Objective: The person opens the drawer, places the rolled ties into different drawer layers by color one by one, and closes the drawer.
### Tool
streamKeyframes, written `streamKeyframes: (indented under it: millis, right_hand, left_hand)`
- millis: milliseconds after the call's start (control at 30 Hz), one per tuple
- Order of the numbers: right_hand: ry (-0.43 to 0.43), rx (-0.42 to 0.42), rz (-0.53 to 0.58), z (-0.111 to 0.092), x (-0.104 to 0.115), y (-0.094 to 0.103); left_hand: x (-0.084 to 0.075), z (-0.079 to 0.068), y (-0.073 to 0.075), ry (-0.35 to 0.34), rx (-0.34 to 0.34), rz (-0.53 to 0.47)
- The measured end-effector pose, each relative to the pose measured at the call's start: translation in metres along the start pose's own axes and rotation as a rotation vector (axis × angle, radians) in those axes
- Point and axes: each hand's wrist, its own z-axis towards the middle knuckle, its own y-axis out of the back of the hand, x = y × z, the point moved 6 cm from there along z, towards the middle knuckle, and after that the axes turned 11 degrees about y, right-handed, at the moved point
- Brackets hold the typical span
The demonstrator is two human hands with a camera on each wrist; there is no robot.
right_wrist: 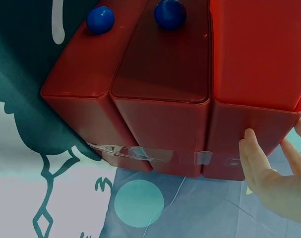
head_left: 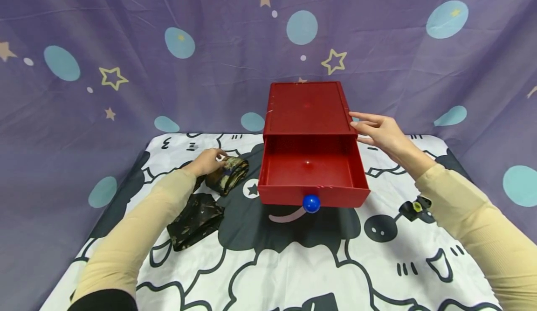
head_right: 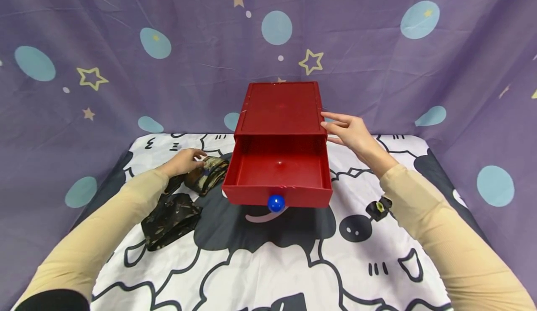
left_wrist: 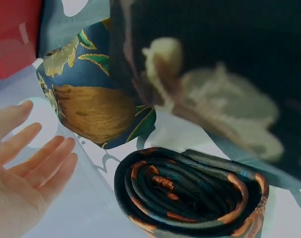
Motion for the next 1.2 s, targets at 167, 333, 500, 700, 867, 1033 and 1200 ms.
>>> streamKeyframes:
  millis: [167,333,500,700,867,1033,1200]
  right_hand:
    - [0.000,-0.001,-0.001,0.001,-0.001,0.001]
    - [-0.005,-0.002,-0.004,0.001,-0.002,0.001]
    - [-0.009,-0.004,-0.005,0.002,-0.002,0.001]
    - [-0.012,-0.006,-0.003,0.002,-0.002,0.001]
    - [-0.018,-0.001,-0.003,0.000,-0.001,0.001]
    - [-0.016,0.007,-0.001,0.000,0.000,0.001]
    - [-0.015,-0.004,0.006,0.001,-0.001,0.000]
  left_hand:
    - [-0.027,-0.017,0.019,0.041,0.033,-0.034]
    - [-0.071,-0.047,0.048,0.050,0.132,-0.041]
    - [-0.024,-0.022,0.017,0.087,0.155,-0.023]
    - [-0.006,-0.017,-0.002,0.137,0.159,0.042]
    - [-0.022,-0.027,-0.004,0.106,0.200,0.045]
    - [0.012,0.001,-0.040,0.138,0.235,0.033]
    - [0.072,0.040,-0.092,0.212,0.249,0.090]
